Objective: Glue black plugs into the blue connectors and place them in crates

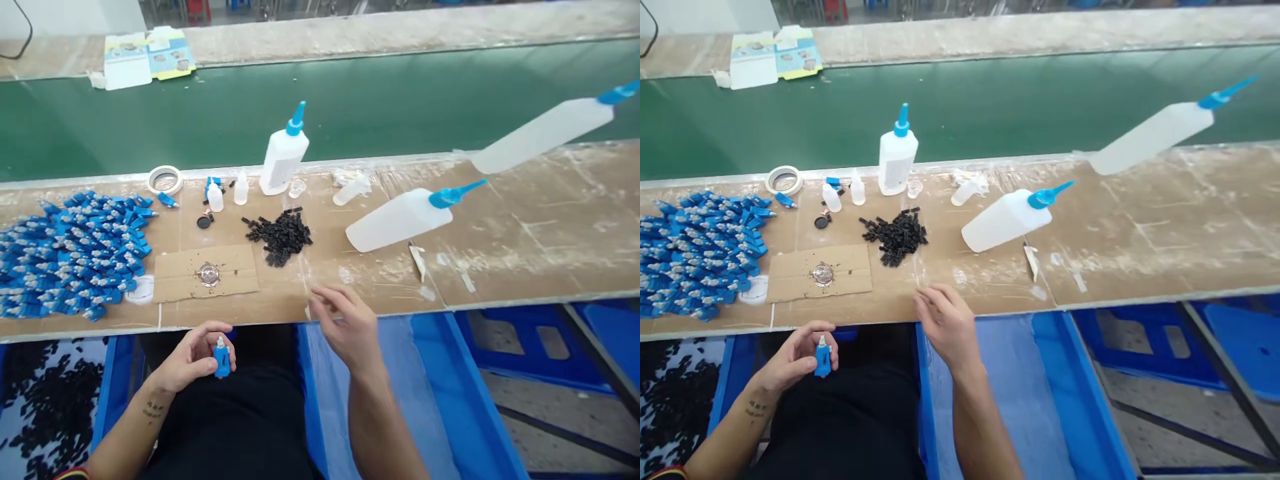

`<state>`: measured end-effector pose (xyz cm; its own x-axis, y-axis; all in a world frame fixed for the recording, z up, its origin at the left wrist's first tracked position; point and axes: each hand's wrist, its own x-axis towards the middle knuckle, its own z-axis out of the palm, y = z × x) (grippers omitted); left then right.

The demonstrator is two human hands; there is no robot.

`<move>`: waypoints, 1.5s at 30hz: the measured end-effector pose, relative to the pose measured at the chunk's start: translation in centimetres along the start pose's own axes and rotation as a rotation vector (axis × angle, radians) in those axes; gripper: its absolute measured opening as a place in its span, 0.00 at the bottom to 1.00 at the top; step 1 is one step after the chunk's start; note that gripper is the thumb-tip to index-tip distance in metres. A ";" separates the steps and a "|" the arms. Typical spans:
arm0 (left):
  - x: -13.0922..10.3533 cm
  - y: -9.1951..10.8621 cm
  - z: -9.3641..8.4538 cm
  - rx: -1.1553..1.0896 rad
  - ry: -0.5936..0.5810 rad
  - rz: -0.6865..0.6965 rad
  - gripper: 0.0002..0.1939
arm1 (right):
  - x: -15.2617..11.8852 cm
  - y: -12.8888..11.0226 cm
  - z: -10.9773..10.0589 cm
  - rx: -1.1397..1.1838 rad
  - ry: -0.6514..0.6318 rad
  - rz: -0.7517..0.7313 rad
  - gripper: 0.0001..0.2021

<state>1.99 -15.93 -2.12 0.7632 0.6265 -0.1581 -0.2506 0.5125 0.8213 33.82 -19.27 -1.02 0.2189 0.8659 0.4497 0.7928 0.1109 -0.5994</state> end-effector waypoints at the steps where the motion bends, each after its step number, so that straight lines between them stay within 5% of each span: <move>1: -0.5 0.2 -0.3 -0.012 0.035 0.030 0.24 | 2.0 -0.3 1.7 -0.083 -0.055 -0.095 0.07; 5: -3.3 0.4 -1.6 -0.099 0.233 0.138 0.19 | 6.7 0.1 6.2 -0.349 -0.259 -0.317 0.09; 9: -5.2 0.3 -2.8 -0.193 0.387 0.213 0.19 | 7.9 1.0 6.7 -0.407 -0.431 -0.371 0.10; 14: -4.0 1.2 -3.5 -0.144 0.276 0.277 0.16 | 7.9 1.6 6.9 -0.388 -0.458 -0.375 0.10; 19: -1.8 3.1 -2.8 0.141 0.172 0.216 0.14 | 7.8 0.4 7.0 -0.357 -0.373 -0.426 0.08; 22: -0.9 3.8 -1.6 0.416 0.252 0.273 0.11 | 6.4 -3.0 6.3 -0.037 -0.314 -0.372 0.07; 27: 0.5 2.9 -0.4 0.909 0.433 0.539 0.13 | 2.1 -9.6 6.9 0.721 -0.518 -0.099 0.09; 32: 0.2 2.7 -0.8 0.967 0.413 0.584 0.13 | -0.5 -12.0 9.8 1.119 -0.563 0.332 0.03; 34: 0.0 3.1 -0.9 0.852 0.411 0.548 0.11 | -0.7 -12.2 10.5 1.159 -0.541 0.365 0.04; 39: 0.1 3.5 -0.9 0.403 0.338 0.360 0.09 | 1.1 -12.0 10.0 0.798 -0.305 -0.178 0.04; 42: 0.3 3.1 -0.9 0.205 0.281 0.284 0.12 | 2.7 -11.8 9.3 0.678 -0.373 -0.478 0.11; 45: 0.3 2.9 -0.9 0.133 0.287 0.233 0.15 | 3.6 -11.7 9.1 0.652 -0.463 -0.564 0.13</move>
<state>0.99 -13.72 -0.30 0.4928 0.8655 -0.0899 -0.3038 0.2679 0.9143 20.21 -13.05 1.59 -0.4512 0.6937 0.5614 0.2119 0.6944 -0.6877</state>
